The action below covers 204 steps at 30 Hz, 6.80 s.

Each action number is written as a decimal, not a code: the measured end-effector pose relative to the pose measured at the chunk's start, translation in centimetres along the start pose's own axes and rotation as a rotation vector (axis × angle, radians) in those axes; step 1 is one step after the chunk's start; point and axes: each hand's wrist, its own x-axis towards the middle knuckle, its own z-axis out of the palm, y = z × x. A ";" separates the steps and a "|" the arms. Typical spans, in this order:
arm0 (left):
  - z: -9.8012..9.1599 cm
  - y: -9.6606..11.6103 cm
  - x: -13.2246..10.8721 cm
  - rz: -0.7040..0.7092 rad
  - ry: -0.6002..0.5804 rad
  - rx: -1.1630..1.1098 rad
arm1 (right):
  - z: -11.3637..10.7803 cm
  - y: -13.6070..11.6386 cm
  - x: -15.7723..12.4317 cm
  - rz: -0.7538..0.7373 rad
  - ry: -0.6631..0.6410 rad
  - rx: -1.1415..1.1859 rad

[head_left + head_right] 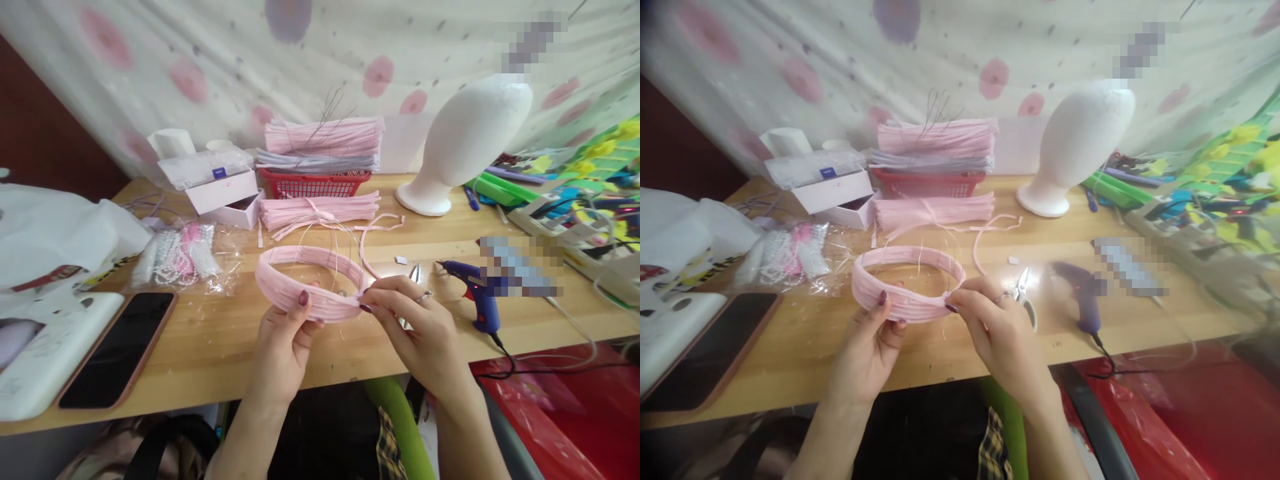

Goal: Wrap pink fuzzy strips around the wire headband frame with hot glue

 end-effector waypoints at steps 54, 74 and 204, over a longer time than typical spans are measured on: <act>0.3 -3.1 -2.7 0.069 -0.246 0.697 | -0.7 -3.1 -1.6 -0.069 -0.020 -0.153; 0.6 -1.1 -3.5 -0.050 -0.419 0.319 | -0.4 -2.5 -2.0 -0.009 -0.021 -0.083; -2.2 -0.8 -2.7 -0.228 0.005 0.050 | 0.2 -1.7 -3.0 0.009 0.039 0.280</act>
